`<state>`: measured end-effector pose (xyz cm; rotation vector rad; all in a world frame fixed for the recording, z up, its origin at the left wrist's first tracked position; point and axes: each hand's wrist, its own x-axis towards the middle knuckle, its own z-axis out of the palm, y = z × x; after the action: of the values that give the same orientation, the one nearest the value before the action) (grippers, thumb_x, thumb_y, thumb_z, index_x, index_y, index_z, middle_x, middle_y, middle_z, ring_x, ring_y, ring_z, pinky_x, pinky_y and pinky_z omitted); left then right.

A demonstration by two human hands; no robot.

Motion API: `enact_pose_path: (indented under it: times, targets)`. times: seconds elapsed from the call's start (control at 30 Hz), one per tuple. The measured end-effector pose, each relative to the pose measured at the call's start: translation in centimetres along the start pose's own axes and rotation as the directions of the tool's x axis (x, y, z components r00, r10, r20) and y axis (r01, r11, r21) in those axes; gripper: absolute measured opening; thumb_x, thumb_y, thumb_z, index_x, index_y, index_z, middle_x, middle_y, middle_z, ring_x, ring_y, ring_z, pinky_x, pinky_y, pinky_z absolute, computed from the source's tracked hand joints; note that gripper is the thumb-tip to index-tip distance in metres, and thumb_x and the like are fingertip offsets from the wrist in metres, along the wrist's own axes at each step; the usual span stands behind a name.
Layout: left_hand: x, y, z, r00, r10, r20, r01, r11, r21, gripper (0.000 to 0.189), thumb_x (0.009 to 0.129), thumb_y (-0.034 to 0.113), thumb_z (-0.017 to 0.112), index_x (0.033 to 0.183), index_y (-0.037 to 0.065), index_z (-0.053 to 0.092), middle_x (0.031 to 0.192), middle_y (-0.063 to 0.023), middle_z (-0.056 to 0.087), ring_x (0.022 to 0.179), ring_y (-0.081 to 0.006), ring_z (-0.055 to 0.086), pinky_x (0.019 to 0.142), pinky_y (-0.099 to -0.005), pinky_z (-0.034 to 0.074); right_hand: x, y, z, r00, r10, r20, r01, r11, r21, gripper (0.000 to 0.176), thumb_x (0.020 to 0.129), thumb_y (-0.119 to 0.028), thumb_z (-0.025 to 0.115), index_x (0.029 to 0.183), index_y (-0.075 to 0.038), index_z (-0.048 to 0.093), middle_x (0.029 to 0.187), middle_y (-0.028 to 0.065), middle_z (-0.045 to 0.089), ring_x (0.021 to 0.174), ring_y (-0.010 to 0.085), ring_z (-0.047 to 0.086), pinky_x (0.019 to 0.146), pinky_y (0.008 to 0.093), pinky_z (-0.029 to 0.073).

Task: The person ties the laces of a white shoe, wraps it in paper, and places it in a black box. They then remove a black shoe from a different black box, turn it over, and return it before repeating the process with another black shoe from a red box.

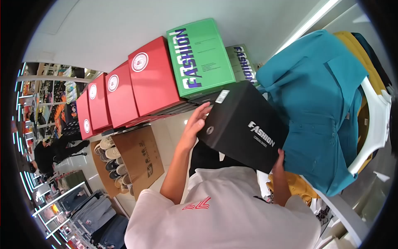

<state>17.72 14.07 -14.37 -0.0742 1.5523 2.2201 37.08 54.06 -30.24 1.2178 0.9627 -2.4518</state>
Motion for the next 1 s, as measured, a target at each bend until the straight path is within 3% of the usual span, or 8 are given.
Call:
enact_pose_path:
  times: [0.1,0.13,0.23,0.3,0.4,0.47,0.67,1.0]
  targets:
    - [2.6,-6.0,2.2,1.000,0.024,0.005,-0.023,0.998,-0.066,0.085,0.090,0.053,0.067,0.154,0.004,0.040,0.146,-0.0159,0.050,0.135,-0.0258,0.046,0.115,-0.0387,0.031,-1.2,3.6,-2.8,0.995,-0.089,0.053,0.082,0.988,0.133,0.072,0.088,-0.048,0.065,0.143,-0.005,0.051,0.139,0.0150,0.059,0.126,0.0339,0.058,0.108,0.0489,0.047]
    - [3.0,-8.2,3.3,0.999,-0.016,-0.031,0.015,0.999,-0.038,0.101,0.083,0.066,0.068,0.155,0.004,0.034,0.147,-0.0157,0.050,0.134,-0.0263,0.050,0.107,-0.0403,0.042,-0.7,4.3,-2.8,0.981,-0.155,0.114,0.122,0.960,0.253,0.073,0.088,-0.049,0.064,0.145,-0.005,0.049,0.143,0.0149,0.057,0.128,0.0339,0.057,0.109,0.0487,0.046]
    - [4.0,-14.2,5.9,0.991,-0.124,-0.045,0.112,0.973,-0.201,0.108,0.087,0.062,0.068,0.164,0.012,0.009,0.151,-0.0153,0.045,0.139,-0.0279,0.044,0.107,-0.0470,0.041,0.6,4.6,-2.9,0.976,-0.127,0.179,0.046,0.915,0.402,0.075,0.089,-0.049,0.066,0.149,-0.007,0.046,0.146,0.0119,0.054,0.130,0.0336,0.055,0.112,0.0483,0.044]
    - [5.8,-18.4,6.2,0.980,-0.192,-0.053,0.183,0.973,-0.143,0.111,0.089,0.060,0.067,0.164,0.013,0.001,0.158,-0.0193,0.034,0.142,-0.0323,0.040,0.110,-0.0492,0.039,3.3,4.9,-2.6,0.981,-0.146,0.128,0.080,0.905,0.418,0.074,0.089,-0.047,0.066,0.148,-0.007,0.047,0.147,0.0121,0.054,0.132,0.0332,0.054,0.111,0.0496,0.044]
    - [9.4,-24.3,6.2,0.974,-0.200,-0.110,0.203,0.979,0.019,0.113,0.089,0.056,0.071,0.164,0.011,0.000,0.159,-0.0240,0.030,0.141,-0.0353,0.041,0.112,-0.0500,0.038,8.8,5.1,-1.0,0.985,-0.170,0.026,0.145,0.905,0.400,0.074,0.087,-0.043,0.067,0.148,-0.007,0.047,0.148,0.0112,0.053,0.134,0.0326,0.052,0.113,0.0496,0.042]
    - [12.0,-26.3,6.0,0.977,-0.152,-0.151,0.176,0.971,0.159,0.115,0.088,0.041,0.077,0.163,0.003,-0.002,0.159,-0.0281,0.026,0.138,-0.0370,0.043,0.114,-0.0472,0.037,12.7,5.0,0.2,0.983,-0.182,-0.030,0.181,0.915,0.362,0.075,0.086,-0.042,0.068,0.149,-0.008,0.046,0.149,0.0101,0.053,0.135,0.0324,0.051,0.116,0.0482,0.040]
    - [17.8,-29.5,1.9,0.954,-0.230,-0.194,0.246,0.967,0.063,0.110,0.084,0.033,0.076,0.163,0.003,0.004,0.155,-0.0288,0.034,0.138,-0.0367,0.044,0.112,-0.0456,0.040,18.6,8.3,3.5,0.977,-0.206,-0.045,0.208,0.904,0.375,0.068,0.088,-0.034,0.064,0.149,-0.009,0.047,0.148,0.0084,0.053,0.138,0.0294,0.049,0.117,0.0477,0.037]
    - [17.2,-32.6,-0.8,0.954,-0.209,-0.214,0.196,0.977,-0.081,0.100,0.088,0.034,0.073,0.162,0.003,0.013,0.154,-0.0278,0.038,0.137,-0.0354,0.045,0.112,-0.0444,0.040,19.1,9.8,2.9,0.954,-0.297,-0.047,0.300,0.925,0.236,0.066,0.088,-0.028,0.066,0.148,-0.008,0.047,0.149,0.0068,0.052,0.138,0.0265,0.048,0.116,0.0461,0.039]
